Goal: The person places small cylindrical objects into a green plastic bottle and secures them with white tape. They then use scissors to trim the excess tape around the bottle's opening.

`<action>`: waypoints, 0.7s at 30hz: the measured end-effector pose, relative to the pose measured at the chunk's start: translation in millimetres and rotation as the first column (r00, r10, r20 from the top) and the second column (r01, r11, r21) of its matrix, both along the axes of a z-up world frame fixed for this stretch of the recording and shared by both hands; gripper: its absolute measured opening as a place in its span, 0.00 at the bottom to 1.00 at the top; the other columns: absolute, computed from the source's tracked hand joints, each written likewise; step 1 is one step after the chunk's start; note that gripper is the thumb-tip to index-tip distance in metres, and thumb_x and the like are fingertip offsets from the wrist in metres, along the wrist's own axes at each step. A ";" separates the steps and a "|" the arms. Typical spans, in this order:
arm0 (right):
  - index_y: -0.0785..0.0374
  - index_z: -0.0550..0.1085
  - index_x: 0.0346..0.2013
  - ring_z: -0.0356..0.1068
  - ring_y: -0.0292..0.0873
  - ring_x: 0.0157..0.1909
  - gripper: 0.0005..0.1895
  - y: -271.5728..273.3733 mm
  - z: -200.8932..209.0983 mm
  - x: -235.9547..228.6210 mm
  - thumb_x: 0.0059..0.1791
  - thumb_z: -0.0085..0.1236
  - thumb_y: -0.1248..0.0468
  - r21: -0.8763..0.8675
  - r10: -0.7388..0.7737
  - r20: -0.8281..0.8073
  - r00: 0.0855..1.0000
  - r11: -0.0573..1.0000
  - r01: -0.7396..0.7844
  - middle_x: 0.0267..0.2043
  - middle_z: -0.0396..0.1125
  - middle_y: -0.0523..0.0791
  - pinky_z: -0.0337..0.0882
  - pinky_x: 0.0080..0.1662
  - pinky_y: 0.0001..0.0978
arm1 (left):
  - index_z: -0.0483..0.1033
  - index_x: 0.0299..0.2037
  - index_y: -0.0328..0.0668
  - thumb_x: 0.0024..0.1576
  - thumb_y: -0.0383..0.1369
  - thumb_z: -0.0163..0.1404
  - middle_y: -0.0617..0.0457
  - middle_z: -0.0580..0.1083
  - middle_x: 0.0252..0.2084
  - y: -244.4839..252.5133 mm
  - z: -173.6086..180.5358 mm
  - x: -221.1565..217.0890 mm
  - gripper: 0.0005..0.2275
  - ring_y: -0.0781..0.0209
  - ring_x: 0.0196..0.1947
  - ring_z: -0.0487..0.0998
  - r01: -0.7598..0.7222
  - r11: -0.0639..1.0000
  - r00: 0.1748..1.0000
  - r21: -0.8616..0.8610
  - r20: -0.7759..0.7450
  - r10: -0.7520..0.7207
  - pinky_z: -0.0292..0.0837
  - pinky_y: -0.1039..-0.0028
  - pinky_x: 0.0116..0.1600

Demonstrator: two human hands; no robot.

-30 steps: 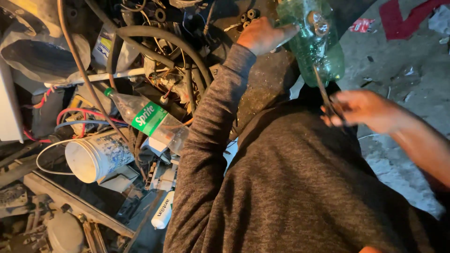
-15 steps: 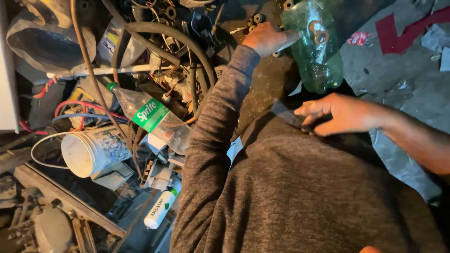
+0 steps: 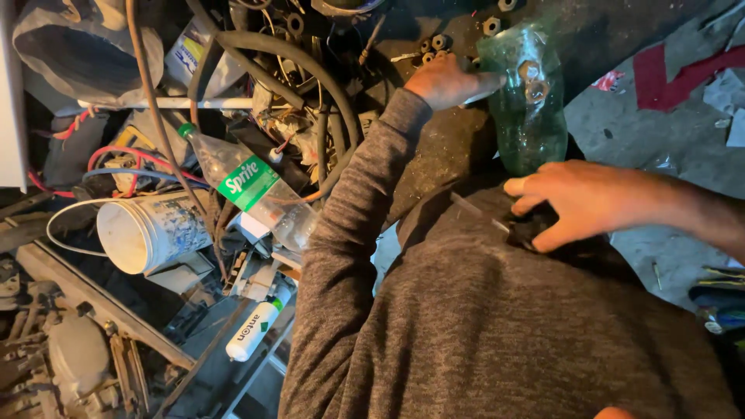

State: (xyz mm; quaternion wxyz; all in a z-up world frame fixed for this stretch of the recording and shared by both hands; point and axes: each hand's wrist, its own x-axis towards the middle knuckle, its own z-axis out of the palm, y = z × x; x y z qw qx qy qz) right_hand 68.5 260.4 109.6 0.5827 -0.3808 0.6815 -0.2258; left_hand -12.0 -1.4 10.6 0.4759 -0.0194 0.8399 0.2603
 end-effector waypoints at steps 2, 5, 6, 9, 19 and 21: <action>0.61 0.72 0.59 0.72 0.48 0.60 0.36 19.6 -33.1 13.8 0.38 0.73 0.60 -0.147 -0.262 0.231 0.937 0.942 0.300 0.58 0.74 0.42 0.65 0.63 0.45 | 0.79 0.52 0.30 0.42 0.71 0.49 0.39 0.83 0.46 0.1 5.7 -0.3 0.46 0.52 0.45 0.85 0.004 0.998 1.000 -0.057 0.013 -0.003 0.79 0.65 0.51; 0.66 0.77 0.49 0.67 0.50 0.67 0.21 26.7 -44.2 13.9 0.42 0.68 0.67 -0.371 -0.541 0.407 0.736 0.638 0.674 0.57 0.71 0.44 0.58 0.71 0.46 | 0.60 0.64 0.19 0.47 0.69 0.61 0.26 0.71 0.55 -19.6 -69.2 16.3 0.54 0.36 0.48 0.76 0.045 0.978 0.914 0.202 -0.404 0.041 0.73 0.54 0.47; 0.66 0.77 0.49 0.67 0.50 0.67 0.21 19.1 -41.0 9.0 0.42 0.68 0.67 -0.366 -0.540 0.408 0.736 0.642 0.674 0.57 0.71 0.44 0.58 0.71 0.46 | 0.60 0.64 0.19 0.47 0.69 0.61 0.26 0.71 0.55 -16.6 -53.7 16.0 0.54 0.36 0.48 0.76 0.041 0.978 0.915 0.205 -0.400 0.045 0.73 0.54 0.47; 0.66 0.72 0.52 0.67 0.44 0.64 0.22 -3.5 -36.8 -12.7 0.45 0.66 0.65 -0.390 -0.836 0.365 0.410 0.263 0.883 0.58 0.68 0.43 0.64 0.68 0.41 | 0.44 0.70 0.26 0.42 0.67 0.57 0.37 0.69 0.57 -11.0 -18.9 10.2 0.58 0.55 0.37 0.85 -0.088 0.984 0.995 0.154 -0.038 0.095 0.83 0.69 0.42; 0.73 0.66 0.62 0.74 0.55 0.55 0.28 -12.8 -110.9 -30.6 0.52 0.70 0.70 -0.649 -0.831 -0.528 0.176 0.528 0.548 0.44 0.76 0.50 0.73 0.60 0.49 | 0.83 0.52 0.59 0.51 0.60 0.54 0.46 0.79 0.28 -16.0 51.2 24.5 0.25 0.57 0.29 0.82 -0.004 0.973 0.968 0.232 -0.244 0.062 0.77 0.67 0.43; 0.72 0.66 0.60 0.75 0.55 0.52 0.25 -14.5 -109.1 -31.0 0.53 0.69 0.70 -0.627 -0.823 -0.530 0.203 0.542 0.560 0.45 0.76 0.50 0.74 0.57 0.49 | 0.82 0.54 0.59 0.53 0.60 0.53 0.44 0.77 0.26 -20.8 44.7 34.6 0.25 0.55 0.28 0.82 -0.017 0.979 0.969 0.205 -0.239 0.067 0.78 0.67 0.43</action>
